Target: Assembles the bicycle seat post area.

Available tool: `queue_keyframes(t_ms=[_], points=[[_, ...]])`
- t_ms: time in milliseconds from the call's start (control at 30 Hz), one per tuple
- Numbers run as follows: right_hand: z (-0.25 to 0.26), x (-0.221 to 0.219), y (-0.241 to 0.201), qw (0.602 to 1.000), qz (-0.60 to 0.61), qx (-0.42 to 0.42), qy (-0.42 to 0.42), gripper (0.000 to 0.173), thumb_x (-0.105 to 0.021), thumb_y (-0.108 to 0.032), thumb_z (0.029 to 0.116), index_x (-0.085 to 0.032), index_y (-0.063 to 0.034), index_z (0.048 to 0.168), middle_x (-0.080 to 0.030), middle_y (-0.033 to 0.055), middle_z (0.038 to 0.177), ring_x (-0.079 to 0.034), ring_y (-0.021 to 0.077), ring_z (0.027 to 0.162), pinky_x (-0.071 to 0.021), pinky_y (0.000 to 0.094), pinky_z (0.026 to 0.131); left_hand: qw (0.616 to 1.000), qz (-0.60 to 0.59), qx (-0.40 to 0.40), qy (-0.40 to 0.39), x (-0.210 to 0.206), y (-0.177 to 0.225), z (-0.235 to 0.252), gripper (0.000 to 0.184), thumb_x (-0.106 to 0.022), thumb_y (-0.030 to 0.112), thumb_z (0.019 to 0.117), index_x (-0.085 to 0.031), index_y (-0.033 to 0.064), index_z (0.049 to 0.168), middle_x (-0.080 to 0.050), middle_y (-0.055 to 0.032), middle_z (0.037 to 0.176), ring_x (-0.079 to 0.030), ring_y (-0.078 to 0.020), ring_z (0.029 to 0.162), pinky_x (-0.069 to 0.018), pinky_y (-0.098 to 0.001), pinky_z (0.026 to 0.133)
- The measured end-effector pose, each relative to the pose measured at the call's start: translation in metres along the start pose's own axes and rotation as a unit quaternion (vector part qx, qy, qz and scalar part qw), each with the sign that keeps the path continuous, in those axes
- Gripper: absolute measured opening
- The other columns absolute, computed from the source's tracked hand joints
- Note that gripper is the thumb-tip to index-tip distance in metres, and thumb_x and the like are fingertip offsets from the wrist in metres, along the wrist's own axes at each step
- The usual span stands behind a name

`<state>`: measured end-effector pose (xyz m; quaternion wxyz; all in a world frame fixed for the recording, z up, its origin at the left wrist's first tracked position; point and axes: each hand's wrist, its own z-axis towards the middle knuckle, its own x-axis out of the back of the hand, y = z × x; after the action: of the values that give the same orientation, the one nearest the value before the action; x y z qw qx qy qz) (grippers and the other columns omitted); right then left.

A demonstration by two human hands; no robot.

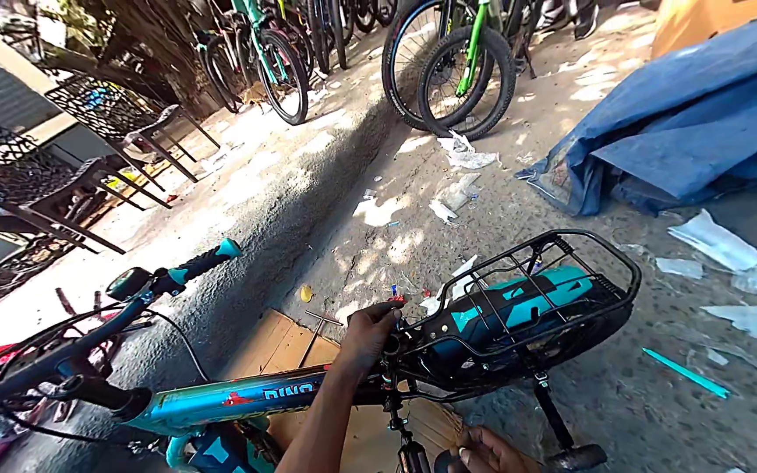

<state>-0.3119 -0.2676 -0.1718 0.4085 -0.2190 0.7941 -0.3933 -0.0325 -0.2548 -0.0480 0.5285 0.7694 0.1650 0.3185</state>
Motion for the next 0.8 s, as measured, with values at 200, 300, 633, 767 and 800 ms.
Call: queue_keyframes(t_ms=[200, 300, 633, 767, 800], points=[[0.039, -0.033, -0.046, 0.996, -0.059, 0.068, -0.017, 0.032, -0.055, -0.035, 0.1044, -0.063, -0.0067, 0.117, -0.056, 0.0000, 0.076, -0.051, 0.0115, 0.057, -0.0470, 0.0304, 0.052, 0.999, -0.017, -0.008, 0.028, -0.013, -0.001, -0.010, 0.029, -0.054, 0.015, 0.1067, -0.067, 0.0082, 0.132, -0.071, -0.0112, 0.096, -0.068, -0.0199, 0.077, -0.0600, -0.0368, 0.073], [0.060, -0.047, -0.064, 0.990, -0.097, 0.102, 0.012, 0.037, -0.046, -0.032, 0.1076, -0.063, -0.0080, 0.130, -0.056, 0.0028, 0.077, -0.052, 0.0158, 0.057, -0.0490, 0.0340, 0.050, 0.997, -0.070, -0.013, 0.040, -0.020, -0.010, -0.011, 0.029, -0.052, 0.013, 0.1072, -0.068, 0.0067, 0.130, -0.069, -0.0118, 0.089, -0.064, -0.0188, 0.071, -0.0563, -0.0338, 0.068], [0.086, -0.084, -0.076, 0.985, 0.005, 0.161, 0.069, 0.043, -0.044, -0.019, 0.1022, -0.058, -0.0055, 0.140, -0.042, -0.0010, 0.064, -0.040, 0.0130, 0.046, -0.0388, 0.0299, 0.040, 0.989, -0.133, -0.042, 0.038, -0.018, -0.018, -0.006, 0.028, -0.054, 0.008, 0.1046, -0.069, 0.0036, 0.128, -0.067, -0.0136, 0.088, -0.062, -0.0197, 0.072, -0.0554, -0.0340, 0.068], [0.088, -0.085, -0.090, 0.961, -0.150, 0.156, 0.171, 0.052, -0.034, -0.043, 0.1108, -0.071, -0.0085, 0.099, -0.047, 0.0006, 0.060, -0.046, 0.0162, 0.047, -0.0452, 0.0351, 0.045, 0.988, -0.131, -0.056, 0.055, -0.018, -0.020, -0.008, 0.024, -0.057, 0.007, 0.1032, -0.072, 0.0034, 0.122, -0.069, -0.0142, 0.089, -0.063, -0.0195, 0.073, -0.0552, -0.0344, 0.069], [0.089, -0.085, -0.093, 0.953, -0.186, 0.145, 0.191, 0.053, -0.034, -0.042, 0.1106, -0.069, -0.0096, 0.089, -0.048, 0.0007, 0.059, -0.048, 0.0165, 0.049, -0.0462, 0.0362, 0.047, 0.989, -0.126, -0.057, 0.052, -0.018, -0.020, -0.008, 0.024, -0.057, 0.008, 0.1033, -0.071, 0.0040, 0.122, -0.069, -0.0141, 0.090, -0.063, -0.0195, 0.073, -0.0552, -0.0344, 0.069]])
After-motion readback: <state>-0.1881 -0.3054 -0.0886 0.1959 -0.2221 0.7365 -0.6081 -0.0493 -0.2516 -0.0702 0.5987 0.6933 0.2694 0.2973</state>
